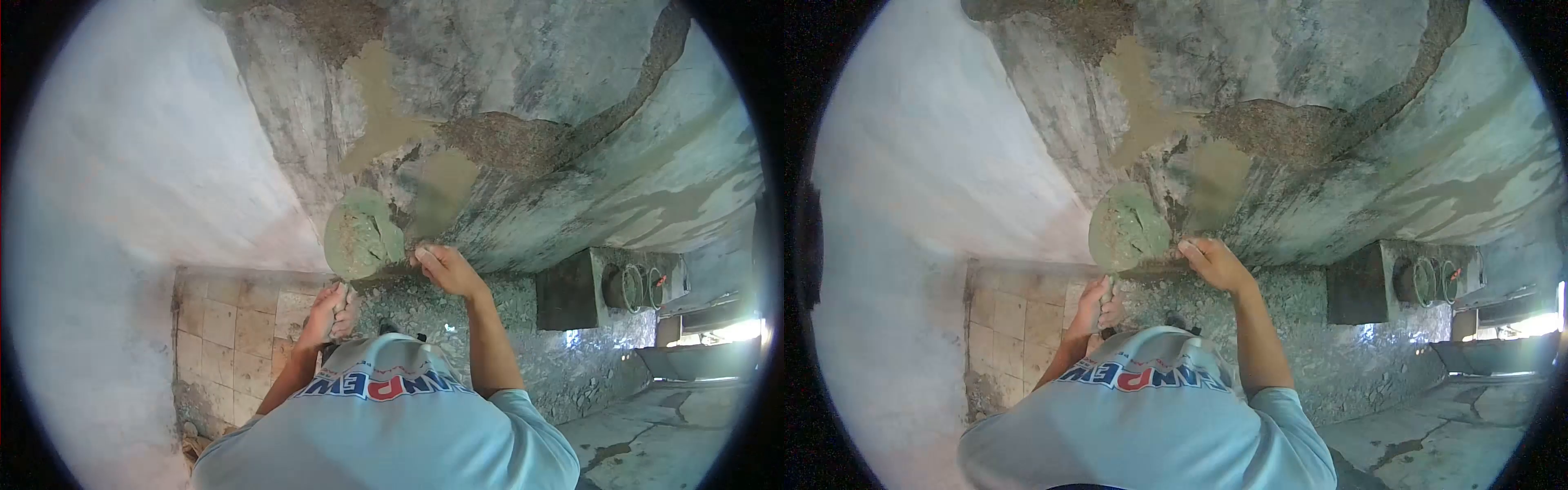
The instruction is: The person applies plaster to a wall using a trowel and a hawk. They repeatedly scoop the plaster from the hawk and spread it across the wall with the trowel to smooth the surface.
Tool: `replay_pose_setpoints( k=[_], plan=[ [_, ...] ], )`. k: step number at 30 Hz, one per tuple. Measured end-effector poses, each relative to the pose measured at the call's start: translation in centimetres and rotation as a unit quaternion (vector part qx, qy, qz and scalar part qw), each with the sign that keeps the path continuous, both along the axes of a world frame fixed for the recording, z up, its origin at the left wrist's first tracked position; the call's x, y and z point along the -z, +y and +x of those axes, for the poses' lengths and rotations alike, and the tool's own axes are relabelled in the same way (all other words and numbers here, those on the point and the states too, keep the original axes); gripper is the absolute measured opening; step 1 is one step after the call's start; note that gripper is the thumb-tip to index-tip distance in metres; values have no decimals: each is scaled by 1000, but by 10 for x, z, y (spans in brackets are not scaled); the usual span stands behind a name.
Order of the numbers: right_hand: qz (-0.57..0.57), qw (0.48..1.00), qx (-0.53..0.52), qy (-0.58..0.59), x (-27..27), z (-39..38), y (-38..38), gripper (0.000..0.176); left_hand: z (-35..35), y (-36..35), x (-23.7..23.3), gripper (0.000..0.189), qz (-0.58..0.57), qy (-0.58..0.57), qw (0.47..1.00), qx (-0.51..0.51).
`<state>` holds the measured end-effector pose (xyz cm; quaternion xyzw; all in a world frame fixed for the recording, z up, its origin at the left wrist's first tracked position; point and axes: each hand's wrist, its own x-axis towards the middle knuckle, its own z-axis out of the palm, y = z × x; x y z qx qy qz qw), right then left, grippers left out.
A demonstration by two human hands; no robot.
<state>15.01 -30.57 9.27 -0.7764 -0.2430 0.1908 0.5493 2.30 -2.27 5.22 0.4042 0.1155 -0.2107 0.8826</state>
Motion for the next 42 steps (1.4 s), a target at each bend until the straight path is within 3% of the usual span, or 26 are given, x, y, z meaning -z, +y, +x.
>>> replay_pose_setpoints(
  k=[3,6,9,12,15,18,21,24,30,35,38,42],
  plan=[
    [-77,995,44,-47,18,0,-16,40,-1,8,6,35,-41,22,999,-16],
    [-16,990,137,-4,28,-4,-26,31,0,19,14,37,-95,-3,995,-18],
    [-48,923,200,-326,4,-6,13,27,-4,19,18,38,-123,12,992,0],
    [-47,907,201,-368,9,-10,45,30,-4,9,9,38,-122,24,992,25],
    [-62,915,169,-360,35,-9,61,31,-3,7,6,38,-135,17,989,54],
    [-50,918,206,-335,55,-14,73,22,-7,12,8,38,-174,6,983,64],
    [-29,908,235,-345,69,-21,74,20,-8,20,13,38,-179,5,983,35],
    [-86,902,255,-337,92,-26,59,20,-8,27,7,39,-208,-30,978,1],
    [-81,884,273,-371,42,-3,32,21,-11,43,0,37,-127,-4,991,-51],
    [-108,799,255,-533,14,53,21,18,-15,31,-5,38,-112,7,993,34],
    [-130,781,201,-576,11,74,9,20,-19,28,-7,38,-106,15,992,73],
    [-137,804,149,-559,9,77,4,16,-26,30,-11,37,-108,28,990,82]
  ],
)
